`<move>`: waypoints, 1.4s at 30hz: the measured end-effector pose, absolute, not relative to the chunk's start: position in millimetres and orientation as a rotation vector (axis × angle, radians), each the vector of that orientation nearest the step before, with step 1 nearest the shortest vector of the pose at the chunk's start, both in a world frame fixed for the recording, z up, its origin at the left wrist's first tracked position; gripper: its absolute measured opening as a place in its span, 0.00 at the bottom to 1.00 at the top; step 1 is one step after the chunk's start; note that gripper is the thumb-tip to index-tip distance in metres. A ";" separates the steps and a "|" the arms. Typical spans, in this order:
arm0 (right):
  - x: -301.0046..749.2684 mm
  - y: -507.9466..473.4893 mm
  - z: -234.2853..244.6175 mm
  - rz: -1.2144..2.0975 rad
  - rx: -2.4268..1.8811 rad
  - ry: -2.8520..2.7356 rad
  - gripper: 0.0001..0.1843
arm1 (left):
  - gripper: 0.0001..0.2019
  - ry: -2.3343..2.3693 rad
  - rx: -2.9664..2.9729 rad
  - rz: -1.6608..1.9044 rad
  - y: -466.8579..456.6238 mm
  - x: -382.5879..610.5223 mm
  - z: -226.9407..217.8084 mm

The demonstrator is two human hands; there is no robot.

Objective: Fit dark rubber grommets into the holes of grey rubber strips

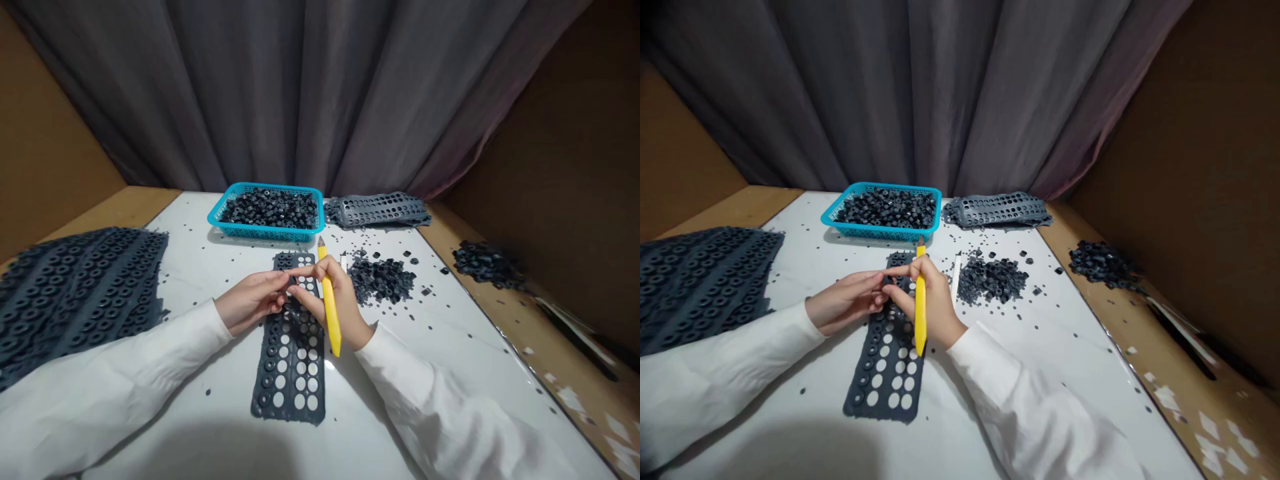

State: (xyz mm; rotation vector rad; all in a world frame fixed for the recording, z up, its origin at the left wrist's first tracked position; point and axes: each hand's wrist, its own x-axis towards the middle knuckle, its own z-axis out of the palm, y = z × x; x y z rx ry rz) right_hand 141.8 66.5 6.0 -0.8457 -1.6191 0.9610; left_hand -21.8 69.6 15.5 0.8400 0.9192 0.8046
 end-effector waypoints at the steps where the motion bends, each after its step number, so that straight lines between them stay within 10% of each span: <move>1: 141.4 66.1 6.0 0.978 -0.838 -1.605 0.19 | 0.21 0.967 0.918 0.822 66.1 -22.5 17.3; 9: 165.9 86.7 24.6 0.912 -0.830 -1.817 0.19 | 0.09 0.700 2.680 0.583 -20.4 -35.1 -10.2; 17: 293.8 147.5 45.1 0.061 -1.849 -2.197 0.13 | 0.13 0.705 2.821 0.671 -36.4 -37.6 -35.5; 28: 349.9 152.7 38.1 0.338 -2.056 -2.024 0.18 | 0.08 0.790 2.408 0.454 -36.8 -35.7 1.0; 36: 234.5 124.0 45.2 1.023 -1.191 -1.564 0.28 | 0.07 1.463 2.325 0.597 46.7 -58.6 3.5; 42: 143.9 99.1 -24.1 1.345 -1.120 -1.242 0.13 | 0.08 1.516 2.359 0.636 89.7 -47.3 -6.8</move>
